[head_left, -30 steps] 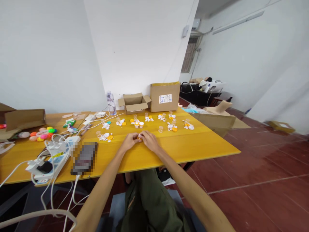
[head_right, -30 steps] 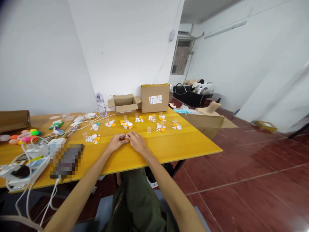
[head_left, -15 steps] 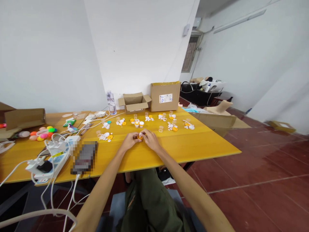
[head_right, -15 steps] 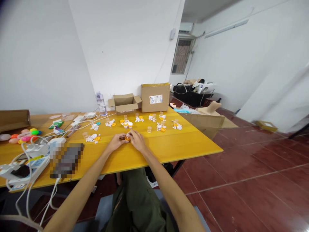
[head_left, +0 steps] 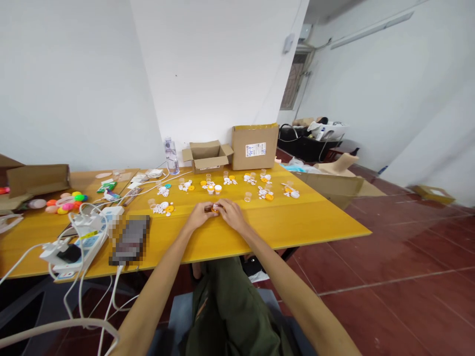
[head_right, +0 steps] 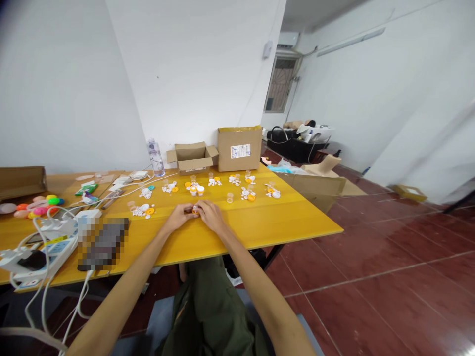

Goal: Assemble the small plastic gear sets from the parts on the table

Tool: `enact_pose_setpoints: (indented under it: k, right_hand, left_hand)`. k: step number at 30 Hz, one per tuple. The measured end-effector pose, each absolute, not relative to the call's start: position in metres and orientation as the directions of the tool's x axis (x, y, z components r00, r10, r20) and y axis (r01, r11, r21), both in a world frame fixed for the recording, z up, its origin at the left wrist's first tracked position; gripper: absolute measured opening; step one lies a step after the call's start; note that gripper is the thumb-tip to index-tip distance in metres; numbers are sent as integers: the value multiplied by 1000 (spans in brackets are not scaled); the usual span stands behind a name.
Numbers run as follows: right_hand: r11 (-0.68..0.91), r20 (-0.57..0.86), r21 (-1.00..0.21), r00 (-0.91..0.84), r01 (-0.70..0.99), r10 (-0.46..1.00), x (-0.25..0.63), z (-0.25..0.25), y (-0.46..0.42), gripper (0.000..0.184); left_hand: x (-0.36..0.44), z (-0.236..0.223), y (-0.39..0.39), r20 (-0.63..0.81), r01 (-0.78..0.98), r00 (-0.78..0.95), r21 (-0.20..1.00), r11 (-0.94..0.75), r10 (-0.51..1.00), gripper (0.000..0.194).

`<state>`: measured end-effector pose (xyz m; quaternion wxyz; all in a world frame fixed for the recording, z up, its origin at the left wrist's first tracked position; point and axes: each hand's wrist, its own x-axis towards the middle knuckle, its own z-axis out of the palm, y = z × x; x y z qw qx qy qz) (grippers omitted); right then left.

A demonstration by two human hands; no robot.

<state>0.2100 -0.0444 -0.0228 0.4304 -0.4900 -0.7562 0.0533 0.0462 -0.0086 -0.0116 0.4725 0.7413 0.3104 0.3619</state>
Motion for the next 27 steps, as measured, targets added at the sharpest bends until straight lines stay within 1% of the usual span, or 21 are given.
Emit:
enact_pose_setpoints:
  k: [11,19,27]
  right_hand:
    - [514,608,-444,-175,734,774,210,-26,-42,14]
    - [535,620,-428,-194,728,760,210,-25,-43,17]
    - [534,613,-441,-192,722,766,210,-24,-43,16]
  left_hand:
    - [47,-12,-9,245,113,548,925,-362,800,9]
    - [46,-13,-9,248,121,555,920,-372,794,8]
    - [46,-13,-8,250,128,554,917,-378,794,7]
